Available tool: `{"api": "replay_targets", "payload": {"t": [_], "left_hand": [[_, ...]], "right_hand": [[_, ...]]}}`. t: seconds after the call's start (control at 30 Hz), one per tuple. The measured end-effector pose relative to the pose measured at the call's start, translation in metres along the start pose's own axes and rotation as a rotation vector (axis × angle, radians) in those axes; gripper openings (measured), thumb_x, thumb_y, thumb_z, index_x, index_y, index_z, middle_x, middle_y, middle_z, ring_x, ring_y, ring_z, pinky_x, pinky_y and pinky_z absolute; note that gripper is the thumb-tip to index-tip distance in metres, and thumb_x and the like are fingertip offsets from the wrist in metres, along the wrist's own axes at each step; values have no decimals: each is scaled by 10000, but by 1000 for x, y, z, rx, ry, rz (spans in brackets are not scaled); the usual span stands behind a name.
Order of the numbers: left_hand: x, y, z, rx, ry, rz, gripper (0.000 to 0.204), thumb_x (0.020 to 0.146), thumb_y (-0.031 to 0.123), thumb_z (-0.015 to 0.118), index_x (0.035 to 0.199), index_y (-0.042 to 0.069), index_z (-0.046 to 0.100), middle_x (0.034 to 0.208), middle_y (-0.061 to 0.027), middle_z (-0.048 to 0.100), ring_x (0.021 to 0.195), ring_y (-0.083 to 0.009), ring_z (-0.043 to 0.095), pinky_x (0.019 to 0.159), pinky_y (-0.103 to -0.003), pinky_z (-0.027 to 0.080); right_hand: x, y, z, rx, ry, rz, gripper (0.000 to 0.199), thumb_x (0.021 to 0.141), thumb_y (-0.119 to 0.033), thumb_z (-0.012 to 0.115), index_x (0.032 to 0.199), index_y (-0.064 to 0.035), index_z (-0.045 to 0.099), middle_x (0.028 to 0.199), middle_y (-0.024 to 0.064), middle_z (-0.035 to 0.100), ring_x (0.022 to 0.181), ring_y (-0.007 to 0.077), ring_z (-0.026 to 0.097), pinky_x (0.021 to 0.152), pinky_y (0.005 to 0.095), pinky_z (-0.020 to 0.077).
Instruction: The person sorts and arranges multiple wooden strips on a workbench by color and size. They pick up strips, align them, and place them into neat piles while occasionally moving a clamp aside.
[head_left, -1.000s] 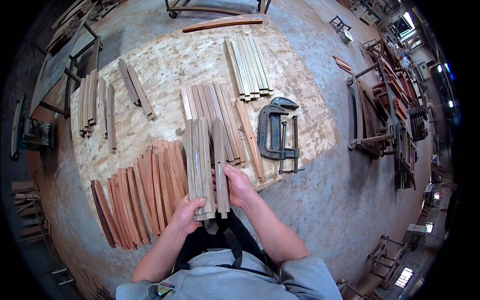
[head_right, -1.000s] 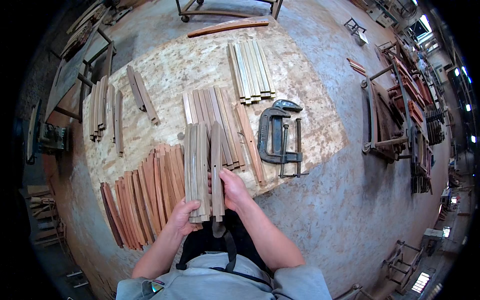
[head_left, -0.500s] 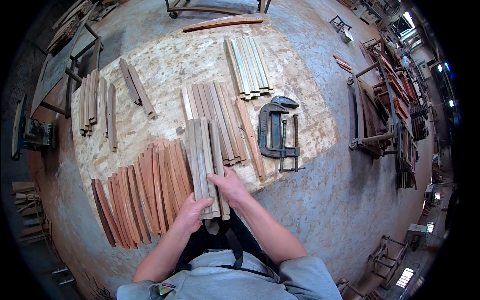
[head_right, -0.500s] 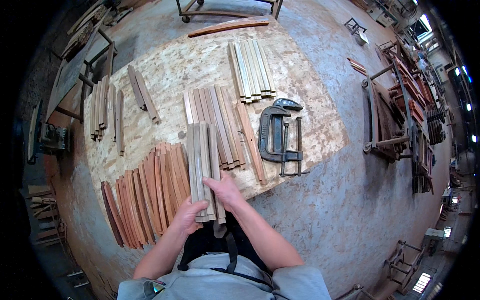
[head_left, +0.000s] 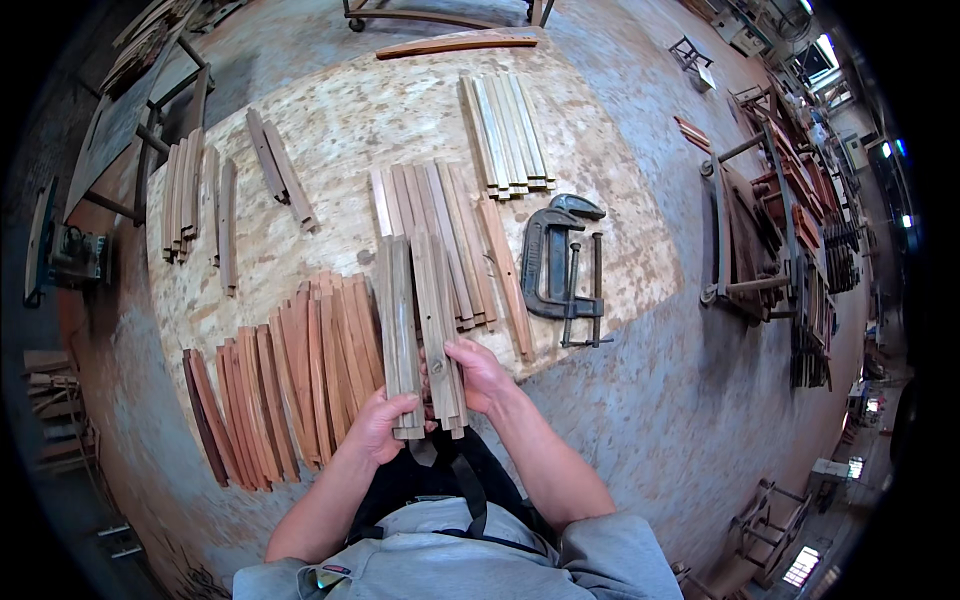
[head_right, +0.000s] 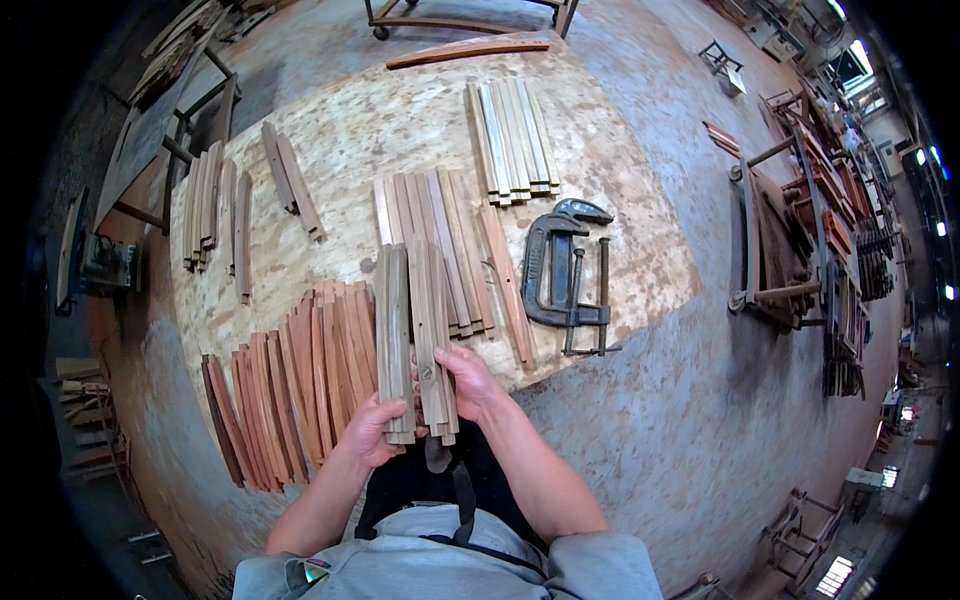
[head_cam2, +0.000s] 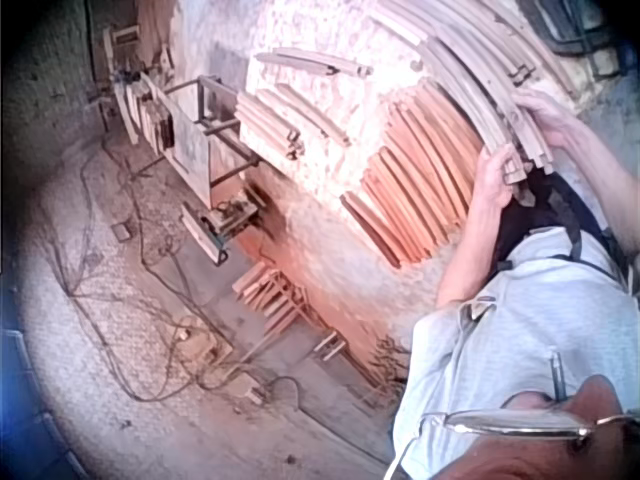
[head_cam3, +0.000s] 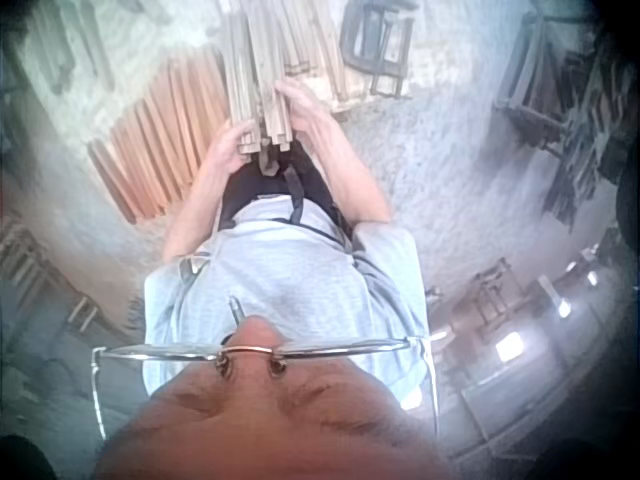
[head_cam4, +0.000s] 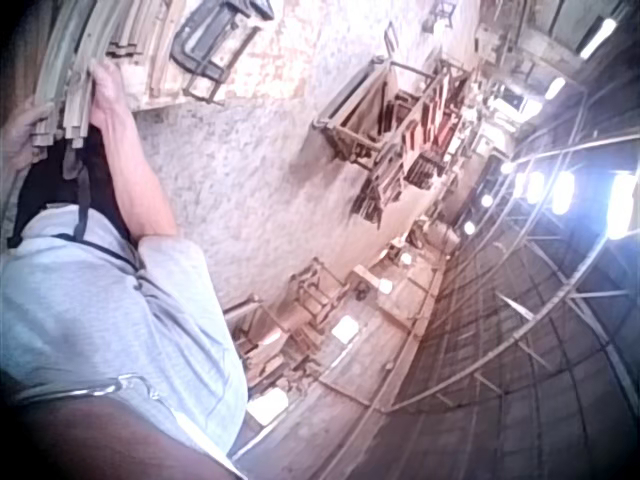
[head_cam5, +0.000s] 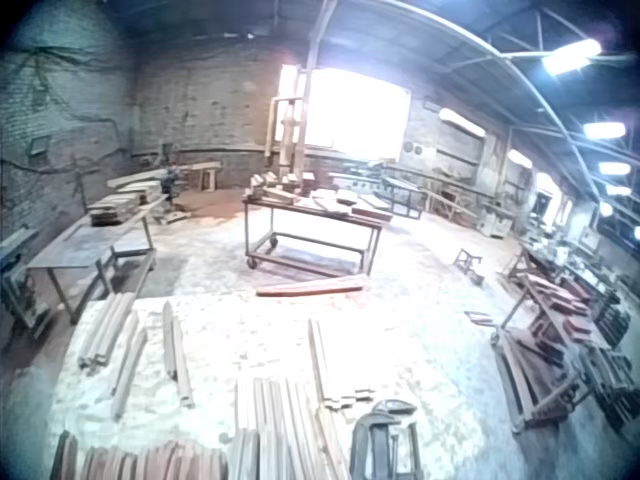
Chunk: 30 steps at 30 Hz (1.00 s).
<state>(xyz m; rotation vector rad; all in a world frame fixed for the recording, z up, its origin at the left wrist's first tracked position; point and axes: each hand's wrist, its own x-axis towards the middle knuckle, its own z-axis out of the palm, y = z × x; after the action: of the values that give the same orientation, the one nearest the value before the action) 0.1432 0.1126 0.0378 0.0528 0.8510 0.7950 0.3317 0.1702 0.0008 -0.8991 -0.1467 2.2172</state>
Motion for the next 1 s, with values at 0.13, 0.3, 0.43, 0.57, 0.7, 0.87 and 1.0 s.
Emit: {"api": "replay_targets", "payload": {"t": [0.13, 0.3, 0.43, 0.57, 0.7, 0.87, 1.0], "left_hand": [[3, -5, -7, 87, 89, -26, 384, 876, 96, 668, 1240, 41, 557, 1068, -90, 662, 905, -229, 680, 766, -395, 595], [7, -11, 2, 149, 178, -11, 383, 870, 70, 679, 1233, 31, 564, 1102, -90, 666, 965, -211, 671, 844, -393, 569], [11, -13, -2, 198, 160, -14, 390, 862, 51, 682, 1232, 23, 564, 1116, -93, 667, 985, -210, 670, 854, -393, 566], [14, -16, -6, 188, 148, -11, 408, 858, 49, 664, 1249, 19, 552, 1109, -97, 671, 972, -221, 683, 848, -400, 578], [13, -15, -6, 173, 120, -10, 415, 856, 51, 662, 1256, 15, 555, 1109, -102, 676, 969, -224, 688, 848, -396, 580], [8, -8, -1, 155, 110, -31, 405, 861, 56, 674, 1249, 11, 568, 1123, -104, 678, 970, -212, 685, 856, -382, 574], [11, -12, -7, 168, 106, -38, 397, 876, 59, 664, 1256, 10, 563, 1130, -105, 675, 978, -213, 684, 863, -384, 573]], "right_hand": [[2, 5, 8, -23, 94, -18, 313, 1005, -235, 534, 1221, -9, 550, 1070, 148, 669, 944, 277, 675, 858, 426, 565], [1, 11, 22, -243, 270, -66, 340, 994, -187, 553, 1264, 16, 514, 1135, 147, 643, 1025, 242, 644, 905, 389, 531], [6, 8, 27, -389, 345, -92, 339, 970, -164, 606, 1230, 35, 521, 1097, 143, 648, 982, 206, 645, 870, 375, 533], [10, 3, 27, -411, 335, -101, 316, 965, -166, 620, 1193, 34, 535, 1076, 143, 651, 948, 194, 647, 846, 359, 537], [20, 3, 23, -343, 348, -125, 313, 988, -226, 590, 1172, 25, 558, 1069, 128, 659, 940, 196, 655, 841, 371, 543], [24, -5, 26, 38, 285, -70, 337, 1011, -289, 537, 1179, -1, 586, 1086, 129, 680, 953, 223, 674, 863, 410, 558], [27, 3, 6, -110, 199, -8, 308, 999, -251, 556, 1198, -18, 587, 1096, 138, 684, 947, 237, 686, 854, 419, 571]]}}
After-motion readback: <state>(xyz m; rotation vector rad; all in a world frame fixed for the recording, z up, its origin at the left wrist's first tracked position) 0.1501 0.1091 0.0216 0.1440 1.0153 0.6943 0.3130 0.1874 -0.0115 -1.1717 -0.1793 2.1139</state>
